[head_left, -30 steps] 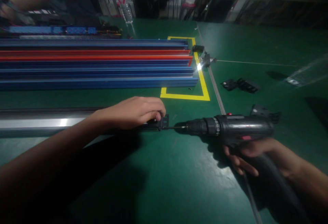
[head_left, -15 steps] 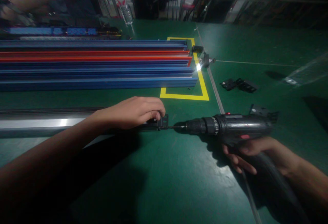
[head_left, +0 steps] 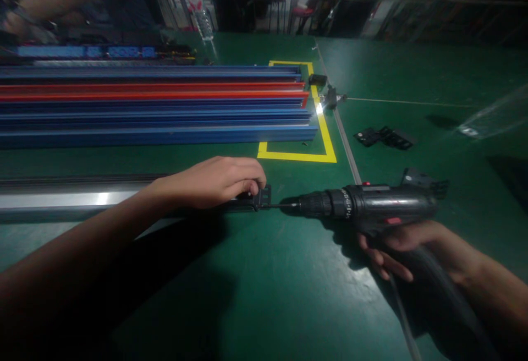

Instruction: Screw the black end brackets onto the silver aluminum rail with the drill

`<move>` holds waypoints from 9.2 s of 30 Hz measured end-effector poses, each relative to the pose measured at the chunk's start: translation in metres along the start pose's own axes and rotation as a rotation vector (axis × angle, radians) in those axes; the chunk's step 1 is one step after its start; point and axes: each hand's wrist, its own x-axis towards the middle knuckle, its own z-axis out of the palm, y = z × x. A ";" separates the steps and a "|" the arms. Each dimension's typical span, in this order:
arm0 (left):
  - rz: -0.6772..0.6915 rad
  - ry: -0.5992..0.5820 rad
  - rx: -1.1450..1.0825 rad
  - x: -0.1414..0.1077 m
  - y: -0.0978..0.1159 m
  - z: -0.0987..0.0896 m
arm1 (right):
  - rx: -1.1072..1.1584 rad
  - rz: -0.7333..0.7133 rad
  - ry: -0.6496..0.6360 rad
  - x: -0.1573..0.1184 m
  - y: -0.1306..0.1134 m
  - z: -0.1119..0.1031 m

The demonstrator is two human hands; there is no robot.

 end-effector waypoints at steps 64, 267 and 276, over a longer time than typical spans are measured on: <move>0.011 -0.001 -0.006 0.001 0.003 -0.001 | 0.010 -0.019 -0.001 0.002 0.000 0.001; 0.020 0.018 -0.041 0.002 0.009 -0.004 | -0.063 -0.032 0.104 -0.002 0.009 0.001; 0.024 0.031 -0.050 0.002 0.008 -0.003 | -0.065 -0.043 0.065 -0.003 0.008 -0.003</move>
